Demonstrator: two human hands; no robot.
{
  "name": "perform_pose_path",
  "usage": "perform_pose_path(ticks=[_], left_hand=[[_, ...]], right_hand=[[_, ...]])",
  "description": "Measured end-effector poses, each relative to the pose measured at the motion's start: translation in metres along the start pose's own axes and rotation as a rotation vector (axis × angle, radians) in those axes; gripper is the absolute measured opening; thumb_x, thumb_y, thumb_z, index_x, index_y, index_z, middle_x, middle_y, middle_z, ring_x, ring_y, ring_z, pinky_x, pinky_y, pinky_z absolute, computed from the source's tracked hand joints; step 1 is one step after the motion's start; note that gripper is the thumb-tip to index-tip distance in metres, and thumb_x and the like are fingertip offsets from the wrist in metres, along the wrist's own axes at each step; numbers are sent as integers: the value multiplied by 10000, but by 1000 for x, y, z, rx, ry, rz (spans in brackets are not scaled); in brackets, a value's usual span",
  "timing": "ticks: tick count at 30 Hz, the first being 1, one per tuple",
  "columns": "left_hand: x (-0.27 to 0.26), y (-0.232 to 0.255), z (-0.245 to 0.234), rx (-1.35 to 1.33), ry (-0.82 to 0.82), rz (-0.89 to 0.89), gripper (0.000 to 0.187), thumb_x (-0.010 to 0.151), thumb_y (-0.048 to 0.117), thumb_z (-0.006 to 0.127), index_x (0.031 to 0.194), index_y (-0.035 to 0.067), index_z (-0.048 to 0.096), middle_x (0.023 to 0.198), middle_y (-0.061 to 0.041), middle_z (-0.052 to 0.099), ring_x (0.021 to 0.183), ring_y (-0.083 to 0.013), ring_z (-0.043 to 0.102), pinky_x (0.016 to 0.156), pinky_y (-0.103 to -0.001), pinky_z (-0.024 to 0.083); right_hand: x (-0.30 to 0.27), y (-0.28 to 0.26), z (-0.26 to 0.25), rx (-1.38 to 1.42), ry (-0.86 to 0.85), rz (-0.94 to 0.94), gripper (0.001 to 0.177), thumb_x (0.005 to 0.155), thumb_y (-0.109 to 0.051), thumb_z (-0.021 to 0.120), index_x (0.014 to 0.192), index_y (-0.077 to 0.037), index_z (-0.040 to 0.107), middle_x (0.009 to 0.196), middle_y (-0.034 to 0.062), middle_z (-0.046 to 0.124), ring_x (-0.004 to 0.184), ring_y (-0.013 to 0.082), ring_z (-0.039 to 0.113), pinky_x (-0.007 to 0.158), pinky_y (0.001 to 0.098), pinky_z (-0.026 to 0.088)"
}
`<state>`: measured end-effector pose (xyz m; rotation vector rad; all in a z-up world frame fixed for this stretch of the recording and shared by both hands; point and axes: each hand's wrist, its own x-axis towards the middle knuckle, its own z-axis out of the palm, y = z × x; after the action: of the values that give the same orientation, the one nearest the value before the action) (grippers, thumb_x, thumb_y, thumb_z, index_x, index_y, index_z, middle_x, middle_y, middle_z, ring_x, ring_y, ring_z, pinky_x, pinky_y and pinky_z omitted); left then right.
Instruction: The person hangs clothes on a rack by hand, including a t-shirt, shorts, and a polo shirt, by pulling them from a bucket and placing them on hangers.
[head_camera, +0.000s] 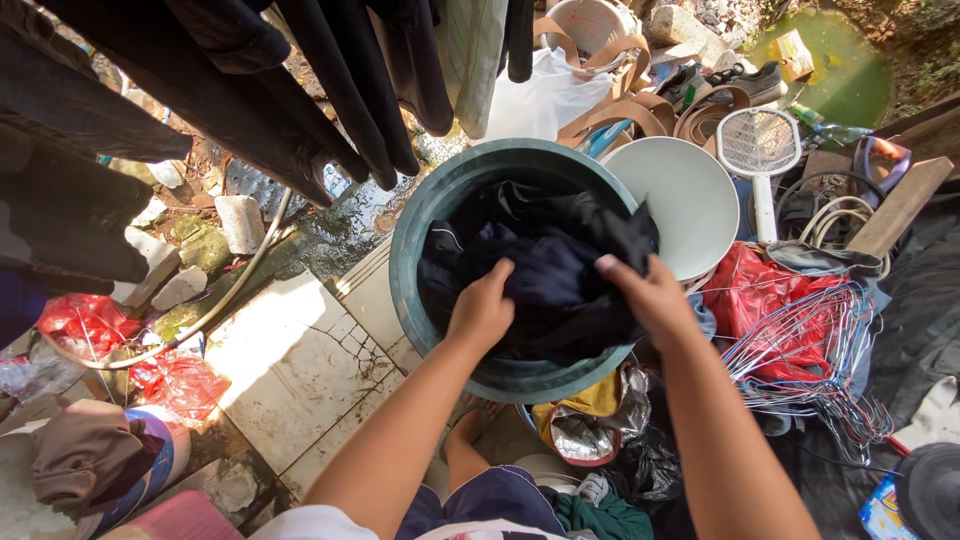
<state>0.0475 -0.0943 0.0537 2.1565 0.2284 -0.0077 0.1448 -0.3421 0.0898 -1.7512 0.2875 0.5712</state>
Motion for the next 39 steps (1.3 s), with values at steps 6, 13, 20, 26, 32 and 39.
perform_pose_path(ticks=[6,13,20,26,32,39], left_hand=[[48,71,-54,-253,297,319,394,789,-77,484,1132,98,567,1013,-200,676,1008,-404,707,848,-426,582],[75,26,-92,-158,157,28,391,863,75,643,1233,123,527,1204,-122,732,1176,-317,727,985,-393,551],[-8,15,-62,282,-453,-128,1135,700,344,922,1617,314,255,1666,-249,64,1486,-488,203,1087,-568,285],[13,23,-74,-271,-46,115,397,943,26,622,1318,144,564,1189,-163,739,1197,-325,692,923,-359,569],[34,97,-139,-706,-103,401,380,873,-103,510,1209,73,521,1086,-85,705,990,-166,697,795,-325,613],[29,179,-187,-1075,-425,400,415,977,-144,438,1318,93,452,1118,-90,673,949,-160,690,728,-313,632]], right_hand=[[24,28,-45,-126,57,-58,458,917,-274,734,1277,-8,636,1073,42,738,934,139,674,820,290,529],[-2,25,14,53,164,-40,386,964,-223,675,1300,-45,605,1040,66,719,875,162,649,721,323,518],[-69,-61,78,600,-109,5,219,1009,-185,657,1172,-41,636,1094,86,733,884,147,713,680,292,563],[-117,-90,87,539,-180,-57,362,1008,-243,620,1265,13,624,1229,94,671,1016,131,658,876,296,559],[-79,8,70,188,-12,-133,613,828,-120,637,1418,25,559,1405,96,629,1195,183,598,1013,324,437],[-39,118,133,175,408,-284,1043,598,-48,803,1496,-125,278,1363,54,569,1178,183,579,943,325,491]])
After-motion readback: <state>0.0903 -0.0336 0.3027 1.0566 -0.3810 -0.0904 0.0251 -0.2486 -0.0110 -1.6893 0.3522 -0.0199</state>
